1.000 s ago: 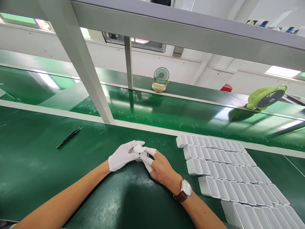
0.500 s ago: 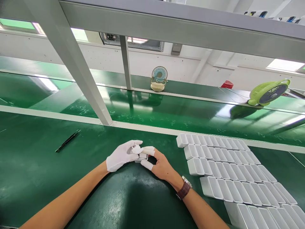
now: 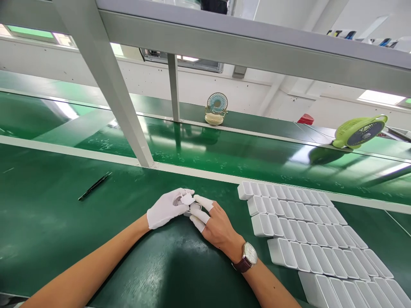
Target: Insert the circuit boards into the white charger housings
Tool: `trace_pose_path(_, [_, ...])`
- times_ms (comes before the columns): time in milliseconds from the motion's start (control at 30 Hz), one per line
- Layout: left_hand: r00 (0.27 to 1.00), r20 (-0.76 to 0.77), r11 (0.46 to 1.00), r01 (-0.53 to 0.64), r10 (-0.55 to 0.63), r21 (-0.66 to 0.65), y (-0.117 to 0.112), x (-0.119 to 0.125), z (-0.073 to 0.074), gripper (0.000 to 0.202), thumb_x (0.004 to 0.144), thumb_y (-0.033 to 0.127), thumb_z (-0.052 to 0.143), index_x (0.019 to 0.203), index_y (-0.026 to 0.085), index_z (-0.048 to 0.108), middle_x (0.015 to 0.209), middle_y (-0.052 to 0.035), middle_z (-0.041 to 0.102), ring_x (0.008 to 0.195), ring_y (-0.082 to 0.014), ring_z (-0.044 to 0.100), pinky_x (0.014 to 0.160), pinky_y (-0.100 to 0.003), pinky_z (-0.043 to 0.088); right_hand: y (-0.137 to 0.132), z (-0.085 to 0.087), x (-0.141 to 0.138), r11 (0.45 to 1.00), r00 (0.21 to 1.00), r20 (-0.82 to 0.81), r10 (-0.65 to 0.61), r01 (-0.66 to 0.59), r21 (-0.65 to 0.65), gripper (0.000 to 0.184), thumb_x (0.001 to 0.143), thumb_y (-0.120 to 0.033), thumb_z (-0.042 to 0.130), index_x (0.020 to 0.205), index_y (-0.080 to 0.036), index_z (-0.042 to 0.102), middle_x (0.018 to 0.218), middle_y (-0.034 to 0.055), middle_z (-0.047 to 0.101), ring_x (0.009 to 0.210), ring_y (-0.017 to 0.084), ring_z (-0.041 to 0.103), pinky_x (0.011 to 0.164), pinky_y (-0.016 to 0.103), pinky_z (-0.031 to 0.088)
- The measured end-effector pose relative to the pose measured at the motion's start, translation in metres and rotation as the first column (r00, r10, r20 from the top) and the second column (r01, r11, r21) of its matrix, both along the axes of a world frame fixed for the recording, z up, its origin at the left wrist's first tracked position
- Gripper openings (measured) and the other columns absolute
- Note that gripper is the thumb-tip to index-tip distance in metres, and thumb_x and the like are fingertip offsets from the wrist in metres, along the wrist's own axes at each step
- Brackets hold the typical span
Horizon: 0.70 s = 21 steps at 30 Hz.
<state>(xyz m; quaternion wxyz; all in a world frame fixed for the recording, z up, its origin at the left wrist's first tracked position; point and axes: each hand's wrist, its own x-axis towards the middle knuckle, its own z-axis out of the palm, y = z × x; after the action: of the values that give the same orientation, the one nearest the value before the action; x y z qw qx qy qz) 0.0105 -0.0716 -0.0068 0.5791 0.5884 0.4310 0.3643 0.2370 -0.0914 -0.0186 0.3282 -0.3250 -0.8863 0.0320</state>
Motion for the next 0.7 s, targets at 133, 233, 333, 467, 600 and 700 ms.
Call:
trace_pose_path(133, [0.969,-0.228,0.968,-0.032,0.09,0.248,-0.006,0.0,0.001,0.049,0.09,0.024,0.058,0.138,0.028,0.058,0.119,-0.0033,0.066,0.089,-0.0174,0.061,0.086,-0.035,0.054,0.003,0.002,0.003,0.996,0.991,0.133,0.031,-0.041,0.075,0.053,0.096,-0.019,0.064,0.145,-0.031,0.053,0.154,0.0166,0.045,0.133,0.034,0.055,0.099,0.052,0.058])
trace_pose_path(233, [0.961,-0.266,0.914,0.039,0.076,0.404,-0.01,-0.003,0.008,0.049,0.091,0.024,0.062,0.139,0.03,0.058,0.128,-0.0032,0.064,0.107,-0.0214,0.06,0.1,-0.039,0.05,0.006,0.001,0.005,0.998,0.987,0.152,0.06,-0.059,-0.012,0.05,0.098,-0.019,0.059,0.146,-0.032,0.052,0.152,0.0148,0.047,0.129,0.032,0.058,0.098,0.05,0.06])
trace_pose_path(333, [0.954,-0.298,0.877,0.109,0.04,0.468,-0.013,-0.006,0.013,0.045,0.093,0.024,0.062,0.137,0.034,0.06,0.133,-0.0014,0.063,0.119,-0.0226,0.057,0.106,-0.039,0.047,0.008,0.001,0.006,0.996,0.979,0.189,0.079,-0.067,-0.066,0.043,0.099,-0.021,0.057,0.14,-0.03,0.057,0.148,0.0131,0.052,0.125,0.031,0.061,0.098,0.049,0.06])
trace_pose_path(467, [0.931,-0.339,0.858,0.058,0.138,0.51,-0.018,-0.004,0.005,0.048,0.096,0.022,0.055,0.144,0.032,0.054,0.128,-0.0055,0.062,0.119,-0.0239,0.056,0.105,-0.043,0.047,0.006,0.004,0.006,0.999,0.971,0.233,0.043,-0.038,-0.026,0.025,0.098,-0.019,0.054,0.111,-0.027,0.074,0.112,0.0124,0.069,0.098,0.029,0.068,0.083,0.049,0.063])
trace_pose_path(600, [0.916,-0.337,0.851,-0.011,0.219,0.525,-0.018,0.001,-0.004,0.048,0.095,0.022,0.055,0.142,0.027,0.054,0.127,-0.0075,0.06,0.119,-0.0248,0.054,0.106,-0.044,0.046,0.003,0.007,0.005,0.999,0.957,0.288,0.036,-0.046,0.027,0.038,0.095,-0.011,0.047,0.07,-0.025,0.071,0.079,0.0115,0.064,0.072,0.027,0.061,0.06,0.046,0.058])
trace_pose_path(700, [0.905,-0.351,0.866,-0.038,0.242,0.499,-0.018,0.005,0.001,0.028,0.096,0.025,0.056,0.122,0.027,0.064,0.113,-0.0042,0.064,0.109,-0.0236,0.056,0.098,-0.042,0.048,0.003,0.008,0.005,0.997,0.944,0.33,0.027,-0.05,0.062,0.041,0.094,-0.009,0.046,0.062,-0.025,0.066,0.07,0.0102,0.058,0.067,0.026,0.058,0.054,0.042,0.055])
